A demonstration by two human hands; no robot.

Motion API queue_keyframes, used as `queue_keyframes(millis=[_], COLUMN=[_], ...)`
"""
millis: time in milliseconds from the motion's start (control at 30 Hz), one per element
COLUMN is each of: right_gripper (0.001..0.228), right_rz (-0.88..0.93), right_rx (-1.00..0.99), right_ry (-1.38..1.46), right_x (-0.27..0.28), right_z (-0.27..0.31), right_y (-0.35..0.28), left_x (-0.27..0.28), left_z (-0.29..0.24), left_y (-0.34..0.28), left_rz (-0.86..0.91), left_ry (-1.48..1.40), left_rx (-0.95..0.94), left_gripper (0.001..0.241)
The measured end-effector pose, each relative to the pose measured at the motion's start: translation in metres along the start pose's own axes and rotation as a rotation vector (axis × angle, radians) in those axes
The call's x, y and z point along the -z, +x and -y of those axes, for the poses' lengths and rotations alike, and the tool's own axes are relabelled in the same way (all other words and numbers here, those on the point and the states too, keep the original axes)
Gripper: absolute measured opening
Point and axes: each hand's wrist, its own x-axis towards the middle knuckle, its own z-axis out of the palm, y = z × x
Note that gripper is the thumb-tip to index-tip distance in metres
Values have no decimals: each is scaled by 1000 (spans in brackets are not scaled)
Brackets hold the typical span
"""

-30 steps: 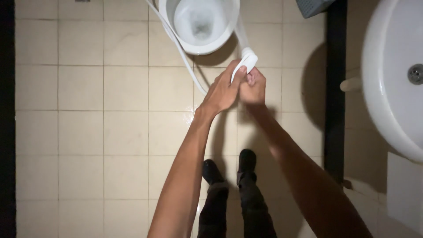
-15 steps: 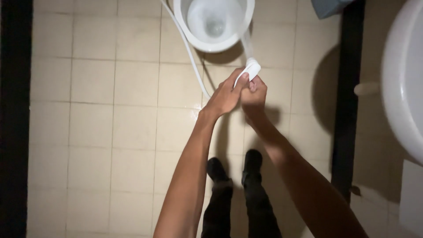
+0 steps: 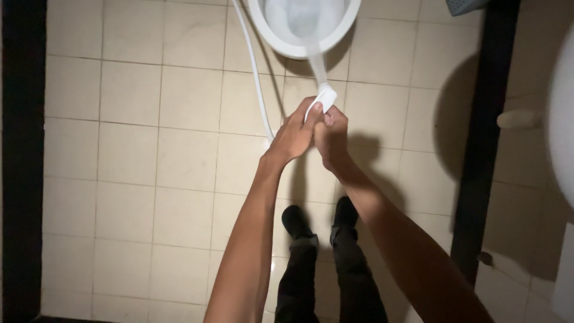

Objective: The person cleans a toilet using a yellow sponge and a handheld bidet sprayer. They wipe the toilet tank, seat, and rim with the sponge, then rinse the bowl and their hands with the sprayer before closing the lid.

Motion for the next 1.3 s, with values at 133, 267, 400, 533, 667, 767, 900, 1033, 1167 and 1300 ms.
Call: queue_keyframes(millis=[133,267,400,533,667,767,900,1033,1167,1300], right_gripper=[23,18,22,27,24,21,23,20,24,23], right_rz=[35,101,68,75,78,50,-45,-34,30,34], right_rx=[-1,-6,-3,81,144,170,98,62,52,106], right_ry=[-45,32,21,-38,-3,-29,-80,-117,-56,-103], right_x=[-19,-29,-27,8,32,52,35,25,-2,-27], right_z=[0,0,18,19,44,40,88,97,119,148], right_y=[2,5,8,22,25,34,28,35,32,33], left_x=[14,26,23,4,-14,-19,-14,1,21,44], left_z=[8,-1,-8,-24,-44,-65,-83,-93,-95,-110], left_y=[-8,-15,-10,6,16,15,12,9,3,-7], left_rz=[-67,-89,-80,-76,-55,-36,-51,-55,-97,-151], left_ry=[-54,-41,-66,-48,-25,-21,-17,-45,-91,-78], left_rx=[-43,9,-27,-83,-126,-124,-186,-238,-257,-288], left_gripper=[60,59,60,60,60,60,59,58,58,58])
